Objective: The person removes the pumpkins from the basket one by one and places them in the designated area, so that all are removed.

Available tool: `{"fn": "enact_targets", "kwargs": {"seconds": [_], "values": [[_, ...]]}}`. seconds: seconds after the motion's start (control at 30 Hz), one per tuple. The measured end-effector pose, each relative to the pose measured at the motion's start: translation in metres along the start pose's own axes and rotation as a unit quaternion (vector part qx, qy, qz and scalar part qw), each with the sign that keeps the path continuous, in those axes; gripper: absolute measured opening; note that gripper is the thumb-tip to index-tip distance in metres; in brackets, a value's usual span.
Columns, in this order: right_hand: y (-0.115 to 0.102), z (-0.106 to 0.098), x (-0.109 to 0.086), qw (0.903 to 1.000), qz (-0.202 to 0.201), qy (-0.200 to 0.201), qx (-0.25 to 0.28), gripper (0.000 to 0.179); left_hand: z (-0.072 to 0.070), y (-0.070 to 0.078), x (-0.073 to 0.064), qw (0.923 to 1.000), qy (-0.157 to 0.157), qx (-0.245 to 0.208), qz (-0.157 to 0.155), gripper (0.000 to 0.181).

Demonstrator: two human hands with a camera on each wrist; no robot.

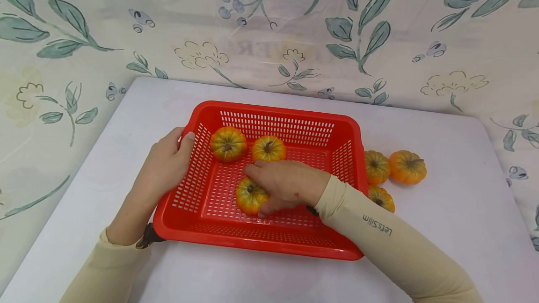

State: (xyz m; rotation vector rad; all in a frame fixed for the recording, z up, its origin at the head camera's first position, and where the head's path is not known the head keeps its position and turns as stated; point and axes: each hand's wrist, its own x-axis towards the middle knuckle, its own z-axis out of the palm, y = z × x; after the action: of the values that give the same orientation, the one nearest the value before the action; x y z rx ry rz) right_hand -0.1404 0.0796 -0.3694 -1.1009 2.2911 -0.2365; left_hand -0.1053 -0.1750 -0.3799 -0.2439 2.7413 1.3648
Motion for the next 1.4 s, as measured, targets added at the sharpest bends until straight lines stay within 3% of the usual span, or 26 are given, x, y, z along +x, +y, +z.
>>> {"fn": "enact_targets", "kwargs": {"seconds": [1.1, 1.4], "values": [[-0.0001, -0.004, -0.0024, 1.0, 0.0, 0.007, 0.003, 0.085, -0.0004, -0.0006, 0.0, 1.0, -0.002, -0.006, -0.004, 0.05], [0.0032, -0.0084, -0.0086, 0.999, -0.005, 0.031, 0.031, 0.086, 0.0001, -0.0008, 0.0005, 1.0, -0.002, -0.005, -0.004, 0.049]]}}
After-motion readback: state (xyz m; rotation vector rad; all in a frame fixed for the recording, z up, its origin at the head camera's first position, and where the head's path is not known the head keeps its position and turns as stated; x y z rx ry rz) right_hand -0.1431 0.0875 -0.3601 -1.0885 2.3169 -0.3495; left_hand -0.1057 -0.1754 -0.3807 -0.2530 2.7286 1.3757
